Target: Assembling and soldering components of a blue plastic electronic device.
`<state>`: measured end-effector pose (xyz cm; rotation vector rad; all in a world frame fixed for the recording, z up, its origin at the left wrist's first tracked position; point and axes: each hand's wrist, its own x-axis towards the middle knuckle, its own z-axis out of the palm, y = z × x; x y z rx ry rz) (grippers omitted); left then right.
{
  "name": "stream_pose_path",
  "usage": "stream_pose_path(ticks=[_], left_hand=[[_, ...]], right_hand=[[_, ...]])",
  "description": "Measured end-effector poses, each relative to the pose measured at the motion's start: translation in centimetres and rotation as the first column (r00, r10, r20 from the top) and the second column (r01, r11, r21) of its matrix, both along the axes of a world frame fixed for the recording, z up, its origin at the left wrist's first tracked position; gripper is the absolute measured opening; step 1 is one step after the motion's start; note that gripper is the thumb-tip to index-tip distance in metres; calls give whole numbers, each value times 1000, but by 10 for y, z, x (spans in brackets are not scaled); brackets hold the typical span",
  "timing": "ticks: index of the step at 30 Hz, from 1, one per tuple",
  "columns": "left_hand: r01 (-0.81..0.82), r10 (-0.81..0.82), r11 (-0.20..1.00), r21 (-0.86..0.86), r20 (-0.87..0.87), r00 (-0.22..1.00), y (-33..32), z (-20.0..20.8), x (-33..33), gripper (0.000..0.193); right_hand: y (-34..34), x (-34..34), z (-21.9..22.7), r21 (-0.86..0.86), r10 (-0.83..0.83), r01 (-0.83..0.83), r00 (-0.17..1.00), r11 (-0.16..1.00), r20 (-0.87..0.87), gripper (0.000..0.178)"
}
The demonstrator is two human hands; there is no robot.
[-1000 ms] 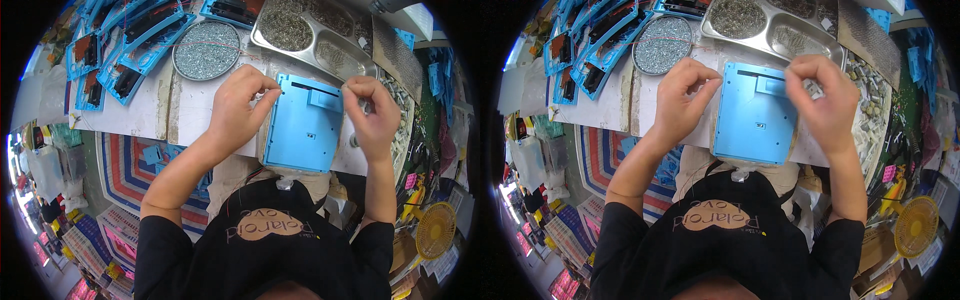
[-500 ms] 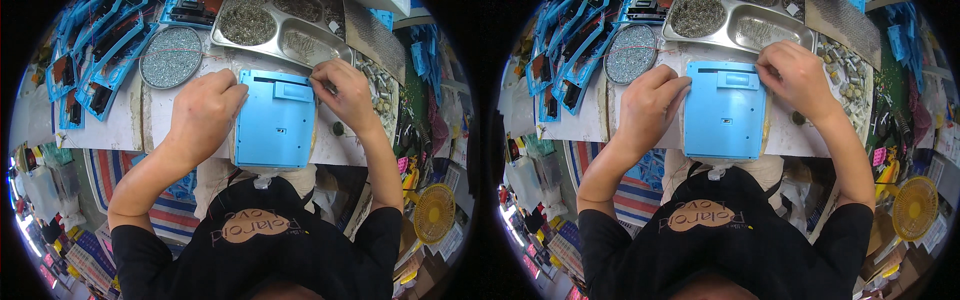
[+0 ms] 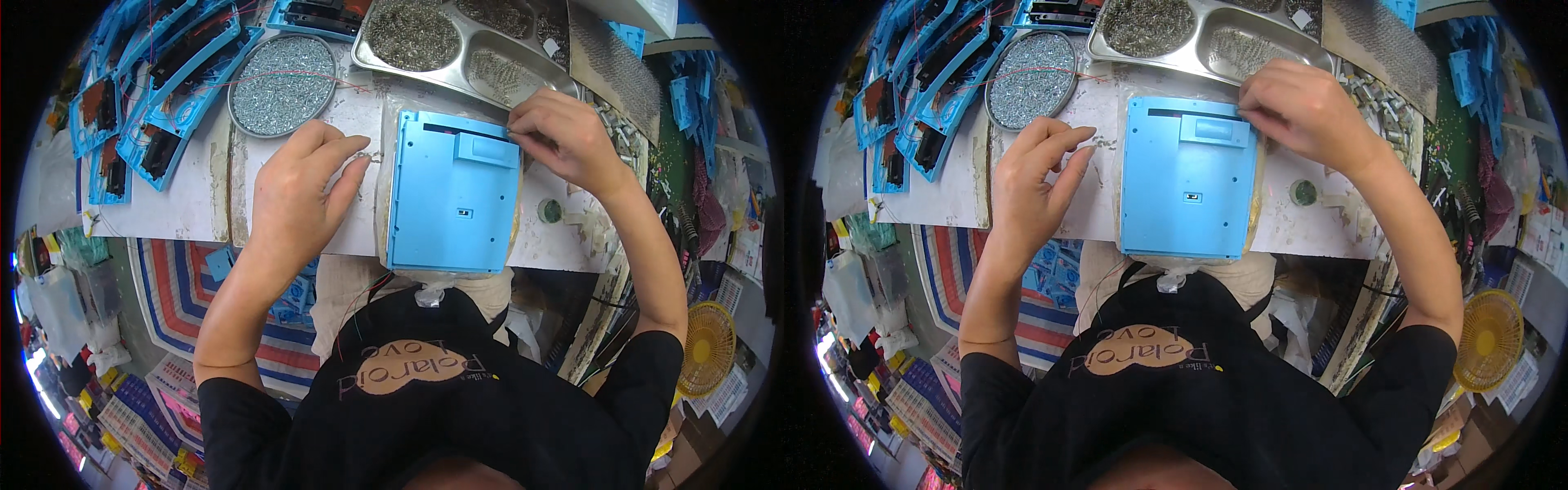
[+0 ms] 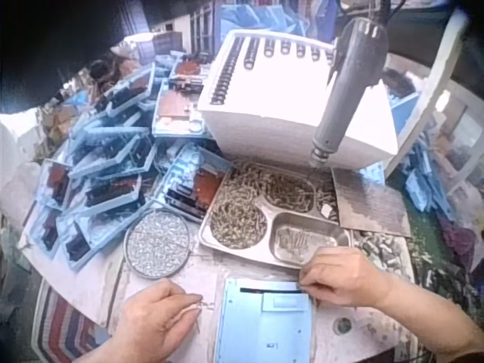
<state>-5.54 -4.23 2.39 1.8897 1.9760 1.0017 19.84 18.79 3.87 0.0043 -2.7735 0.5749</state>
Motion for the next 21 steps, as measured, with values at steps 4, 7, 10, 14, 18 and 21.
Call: stream_pose_path(ticks=[4, 7, 10, 14, 18, 21], left_hand=[[48, -56, 995, 87, 93, 994, 9, 6, 11, 19], [152, -191, 976, 158, 273, 943, 26, 19, 40, 19], [318, -399, 916, 246, 451, 799, 30, 25, 66, 21], [426, -535, 843, 327, 433, 726, 24, 19, 75, 27], [491, -602, 787, 373, 295, 742, 14, 20, 80, 29], [507, -614, 770, 388, 236, 753, 8, 19, 80, 30]], right_hand=[[-16, 20, 4, -397, -418, 386, 908, 833, 5, 10], [-68, 29, 11, -750, -509, 399, 855, 528, 96, 9], [-110, 38, 16, -951, -381, 226, 915, 209, 134, 11], [-136, 49, 17, -968, -263, 142, 945, -209, 196, 13], [-139, 53, 20, -923, -123, 211, 957, -321, 261, 14], [-136, 53, 19, -896, -22, 229, 966, -381, 256, 13]])
